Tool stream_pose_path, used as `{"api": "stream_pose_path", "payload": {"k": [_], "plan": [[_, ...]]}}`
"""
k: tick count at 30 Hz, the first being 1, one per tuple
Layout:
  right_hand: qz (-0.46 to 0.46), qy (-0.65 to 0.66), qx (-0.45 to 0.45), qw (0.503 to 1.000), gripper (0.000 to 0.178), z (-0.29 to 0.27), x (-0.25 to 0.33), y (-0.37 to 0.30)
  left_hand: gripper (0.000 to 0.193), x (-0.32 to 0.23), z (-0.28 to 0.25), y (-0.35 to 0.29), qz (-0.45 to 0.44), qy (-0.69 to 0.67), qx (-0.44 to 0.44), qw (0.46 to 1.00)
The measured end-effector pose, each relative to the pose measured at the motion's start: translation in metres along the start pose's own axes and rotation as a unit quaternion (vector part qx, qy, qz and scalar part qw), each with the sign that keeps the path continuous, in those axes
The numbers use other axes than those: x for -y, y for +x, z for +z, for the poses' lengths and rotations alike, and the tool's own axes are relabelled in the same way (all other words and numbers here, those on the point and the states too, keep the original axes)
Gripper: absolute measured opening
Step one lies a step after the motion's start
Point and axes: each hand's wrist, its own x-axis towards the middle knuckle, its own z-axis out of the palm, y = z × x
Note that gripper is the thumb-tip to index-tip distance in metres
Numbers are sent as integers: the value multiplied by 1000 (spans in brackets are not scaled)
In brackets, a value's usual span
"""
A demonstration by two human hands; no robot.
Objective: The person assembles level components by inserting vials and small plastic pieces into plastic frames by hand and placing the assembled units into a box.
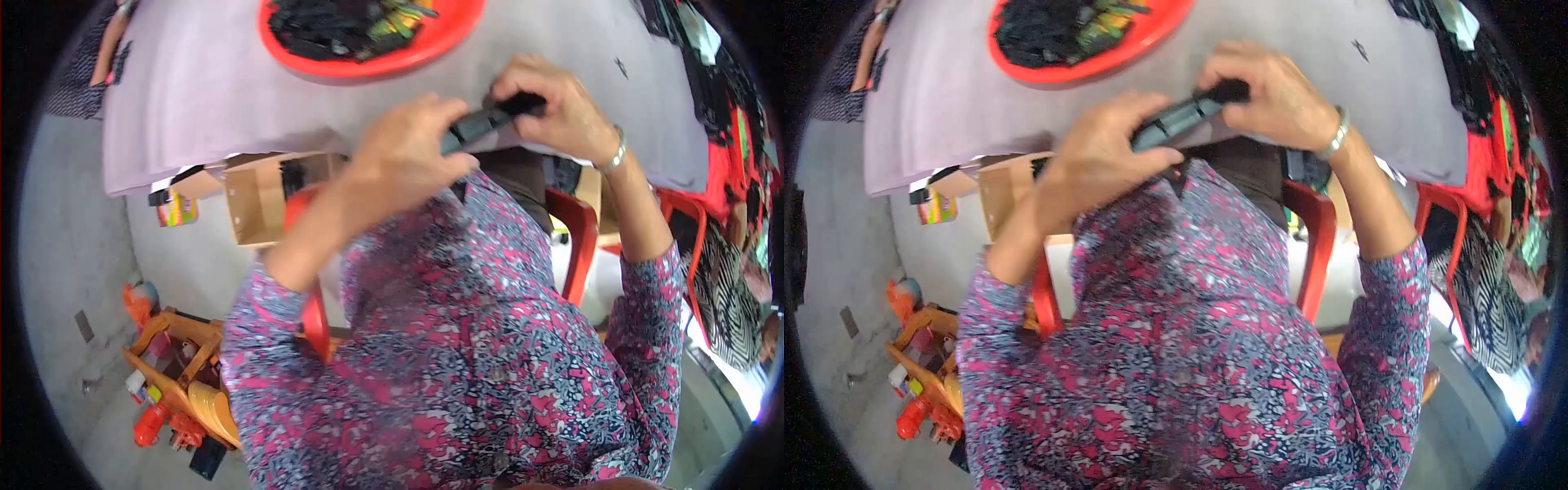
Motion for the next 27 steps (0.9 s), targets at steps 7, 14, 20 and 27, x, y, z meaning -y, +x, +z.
{"api": "stream_pose_path", "payload": {"k": [7, 14, 20, 27], "plan": [[29, 105, -233, 966, 31, -5, 30, 33, 38, -10, -67, -43, -106, -98, -114, 983], [140, 253, -301, 908, 13, 8, -15, 25, 29, 74, -99, -85, -218, -18, -384, 897], [180, 263, -354, 879, 5, -3, -40, 12, 31, 104, -112, -78, -318, 31, -387, 865], [262, 181, -453, 833, 8, -42, -86, 28, 41, 140, -148, -96, -324, 183, -370, 851]]}}
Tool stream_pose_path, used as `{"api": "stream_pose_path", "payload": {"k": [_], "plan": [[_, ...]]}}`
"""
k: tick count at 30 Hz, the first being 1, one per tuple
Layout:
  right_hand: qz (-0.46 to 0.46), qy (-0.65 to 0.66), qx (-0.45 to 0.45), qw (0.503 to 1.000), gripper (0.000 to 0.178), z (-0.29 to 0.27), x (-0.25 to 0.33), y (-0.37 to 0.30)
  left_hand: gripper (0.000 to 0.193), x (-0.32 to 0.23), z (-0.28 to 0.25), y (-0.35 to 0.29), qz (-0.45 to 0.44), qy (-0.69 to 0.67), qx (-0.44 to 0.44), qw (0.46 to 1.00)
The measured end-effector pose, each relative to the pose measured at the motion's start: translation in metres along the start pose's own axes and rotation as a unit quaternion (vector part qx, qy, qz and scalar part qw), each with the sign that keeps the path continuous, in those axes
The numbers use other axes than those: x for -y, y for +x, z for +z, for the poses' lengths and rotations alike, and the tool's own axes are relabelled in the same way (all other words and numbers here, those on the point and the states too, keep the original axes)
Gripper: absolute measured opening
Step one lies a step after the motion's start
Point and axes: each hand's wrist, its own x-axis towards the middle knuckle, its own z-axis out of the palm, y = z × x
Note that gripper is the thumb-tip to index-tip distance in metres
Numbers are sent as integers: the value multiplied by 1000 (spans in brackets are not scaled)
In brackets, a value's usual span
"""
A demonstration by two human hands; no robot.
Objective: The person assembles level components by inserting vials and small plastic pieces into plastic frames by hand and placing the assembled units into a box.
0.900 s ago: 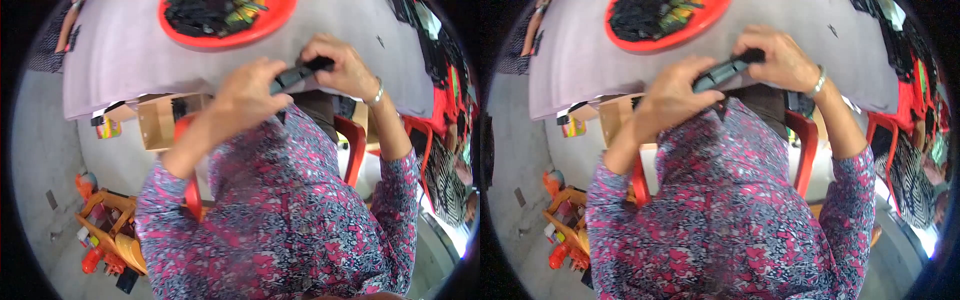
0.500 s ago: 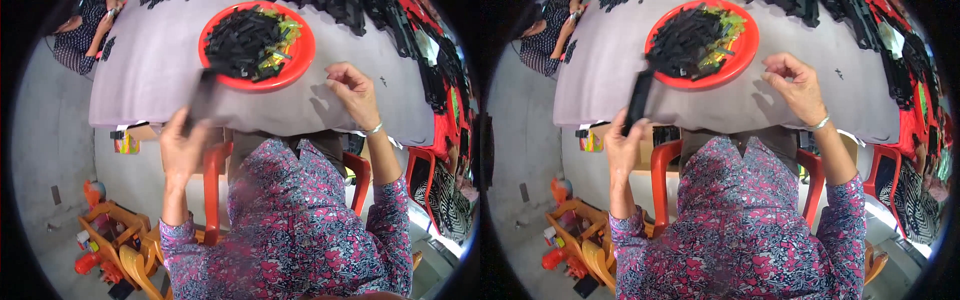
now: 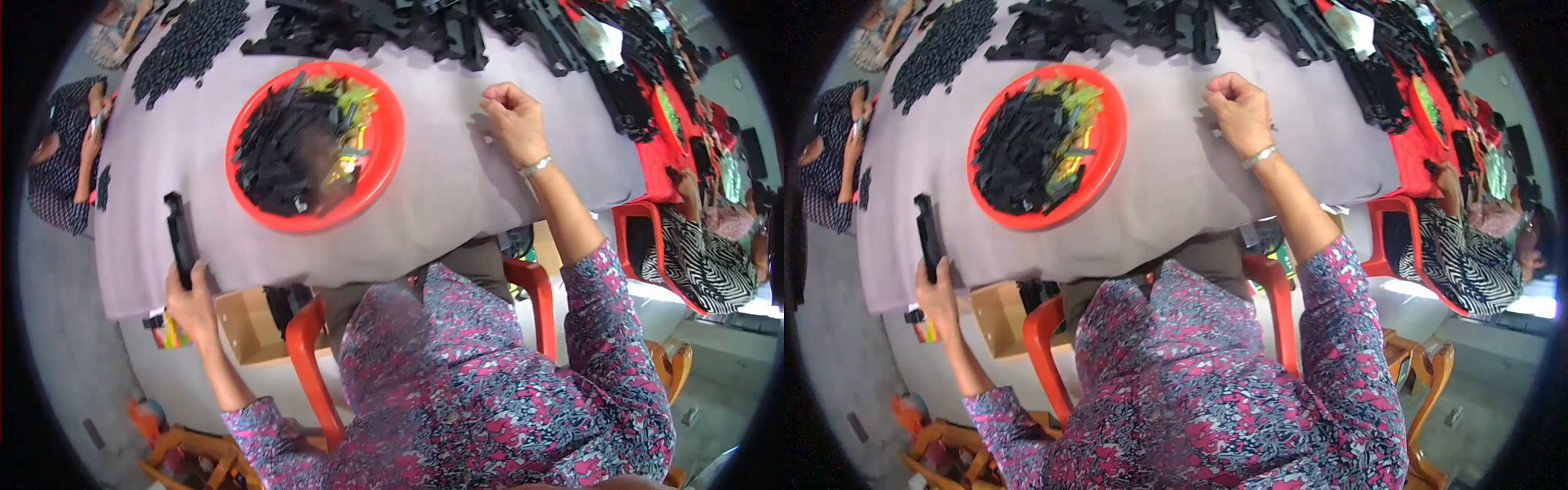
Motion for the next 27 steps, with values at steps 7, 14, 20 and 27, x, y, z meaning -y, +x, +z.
{"api": "stream_pose_path", "payload": {"k": [7, 14, 20, 27], "plan": [[-33, -183, -102, 977, 43, -10, -2, 68, 45, 2, 0, 31, -14, 175, 19, 984], [75, -305, -9, 949, 70, 5, -8, 102, 59, -15, 8, 9, 54, 215, -98, 970], [74, -256, -54, 962, 50, -29, -18, 103, 39, -86, 6, -41, 211, -56, -125, 968], [195, 45, -3, 980, 27, -91, 41, 16, 11, -178, 28, -92, 227, -307, 177, 907]]}}
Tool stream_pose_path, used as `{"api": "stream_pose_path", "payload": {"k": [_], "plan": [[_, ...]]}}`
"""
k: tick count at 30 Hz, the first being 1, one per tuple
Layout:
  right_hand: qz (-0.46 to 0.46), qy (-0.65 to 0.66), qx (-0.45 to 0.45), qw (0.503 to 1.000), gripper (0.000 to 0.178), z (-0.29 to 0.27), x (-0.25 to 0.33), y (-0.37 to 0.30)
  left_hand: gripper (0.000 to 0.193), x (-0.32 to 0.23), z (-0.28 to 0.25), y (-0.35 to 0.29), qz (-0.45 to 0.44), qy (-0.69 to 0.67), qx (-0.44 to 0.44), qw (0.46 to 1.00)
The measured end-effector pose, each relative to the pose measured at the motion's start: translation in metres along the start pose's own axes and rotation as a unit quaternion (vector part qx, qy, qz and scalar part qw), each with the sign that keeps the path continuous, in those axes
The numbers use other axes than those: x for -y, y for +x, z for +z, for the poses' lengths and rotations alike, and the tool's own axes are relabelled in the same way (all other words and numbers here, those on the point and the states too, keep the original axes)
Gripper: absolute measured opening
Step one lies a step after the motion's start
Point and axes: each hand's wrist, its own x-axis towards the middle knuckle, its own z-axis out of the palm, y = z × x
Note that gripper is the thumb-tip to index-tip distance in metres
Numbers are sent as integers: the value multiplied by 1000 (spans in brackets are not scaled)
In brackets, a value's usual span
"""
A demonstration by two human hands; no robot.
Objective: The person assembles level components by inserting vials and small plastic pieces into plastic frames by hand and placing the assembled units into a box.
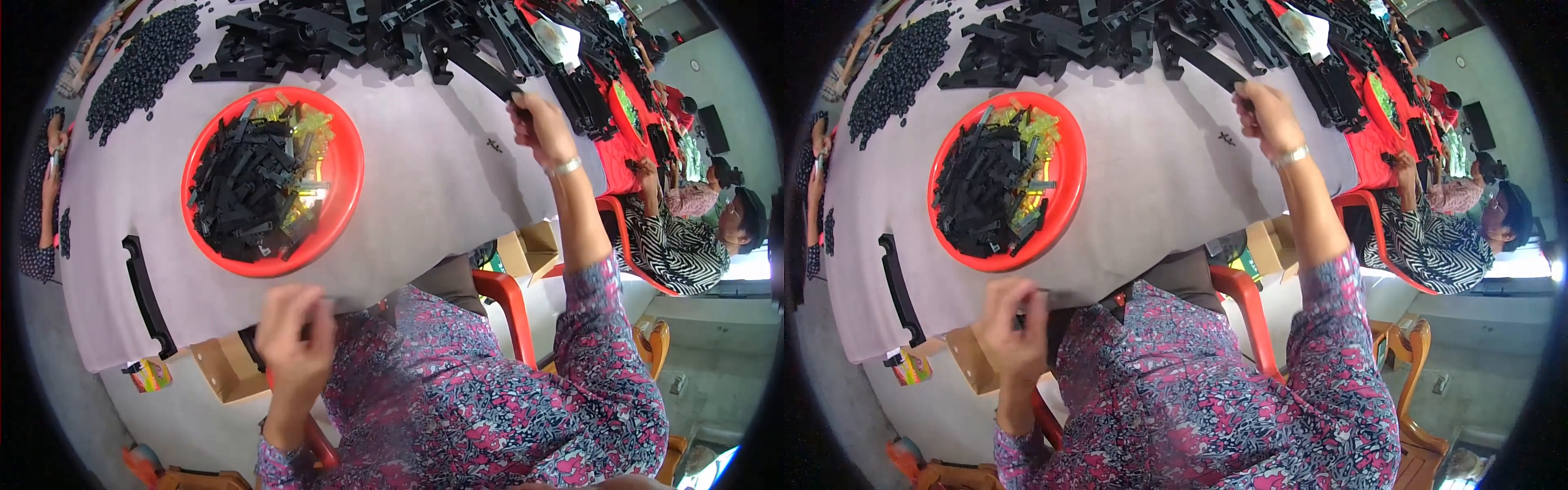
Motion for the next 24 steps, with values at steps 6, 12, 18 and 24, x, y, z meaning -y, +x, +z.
{"api": "stream_pose_path", "payload": {"k": [6, 12, 18, 24], "plan": [[244, 393, 99, 881, 36, 33, -17, -123, 33, -18, 46, 6, -145, -297, 164, 929], [454, 482, 471, 583, 33, 108, -70, -206, 63, -16, 55, 9, -212, -573, 109, 784], [259, 35, 486, 834, 34, 142, -60, -205, 28, -12, 27, -12, -274, -559, -15, 783], [-158, -72, 311, 935, 6, 132, -31, -143, 29, 0, 23, -5, -359, -540, -25, 761]]}}
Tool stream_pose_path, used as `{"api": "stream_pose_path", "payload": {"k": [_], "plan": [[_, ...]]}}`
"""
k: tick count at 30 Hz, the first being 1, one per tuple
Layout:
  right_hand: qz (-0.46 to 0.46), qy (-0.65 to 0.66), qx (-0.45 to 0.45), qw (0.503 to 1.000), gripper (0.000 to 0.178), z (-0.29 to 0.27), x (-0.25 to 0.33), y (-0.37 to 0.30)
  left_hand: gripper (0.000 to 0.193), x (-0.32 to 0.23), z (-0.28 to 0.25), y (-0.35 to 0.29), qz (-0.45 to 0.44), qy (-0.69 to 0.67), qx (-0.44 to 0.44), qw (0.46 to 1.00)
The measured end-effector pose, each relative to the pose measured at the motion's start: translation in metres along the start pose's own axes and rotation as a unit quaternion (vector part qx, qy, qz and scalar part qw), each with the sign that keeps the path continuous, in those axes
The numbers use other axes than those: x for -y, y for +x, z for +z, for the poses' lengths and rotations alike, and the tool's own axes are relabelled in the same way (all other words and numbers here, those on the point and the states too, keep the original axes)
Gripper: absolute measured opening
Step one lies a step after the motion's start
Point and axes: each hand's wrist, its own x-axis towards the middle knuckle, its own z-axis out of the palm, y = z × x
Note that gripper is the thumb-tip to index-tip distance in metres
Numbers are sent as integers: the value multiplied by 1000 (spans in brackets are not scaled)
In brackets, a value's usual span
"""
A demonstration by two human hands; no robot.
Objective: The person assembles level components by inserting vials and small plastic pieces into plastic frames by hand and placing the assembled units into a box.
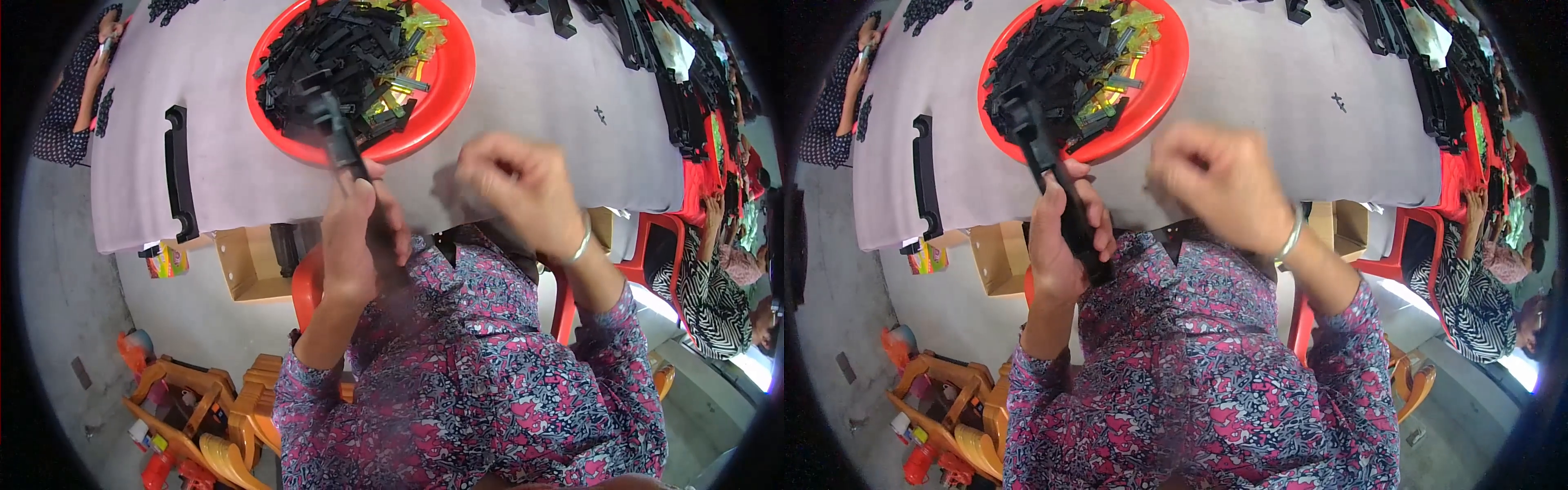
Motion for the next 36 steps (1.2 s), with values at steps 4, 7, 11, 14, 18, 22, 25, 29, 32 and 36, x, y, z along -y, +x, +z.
{"api": "stream_pose_path", "payload": {"k": [4, 7, 11, 14, 18, 22, 25, 29, 32, 36], "plan": [[-106, -126, -78, 983, 6, -30, 2, 58, 40, 6, -1, -1, 14, 38, 17, 999], [-130, -198, -50, 970, 12, -39, -17, 89, 38, 2, 2, -1, 15, 21, 11, 1000], [-190, -265, -23, 945, 12, -26, -28, 107, 35, 4, 1, 2, 2, -6, 4, 1000], [-216, -306, 0, 927, 11, -8, -30, 113, 35, 6, -1, 0, 32, 16, -9, 999], [-208, -388, 10, 898, 10, 2, -27, 119, 34, 3, -1, 2, 3, 7, -19, 1000], [-136, -474, 52, 869, 12, 10, -12, 128, 36, 5, 0, 3, -8, 19, -10, 1000], [-144, -461, 45, 875, 15, 11, -12, 126, 37, 4, 0, 4, -26, 3, -1, 1000], [-112, -492, 41, 862, 16, 4, -5, 117, 38, 5, 0, 6, -34, -2, 24, 999], [-117, -460, 29, 880, 16, -10, 4, 102, 40, 5, 0, 4, -36, 5, 15, 999], [-38, -193, 84, 977, 23, -15, 22, 66, 45, 7, 0, 3, -40, -22, 30, 998]]}}
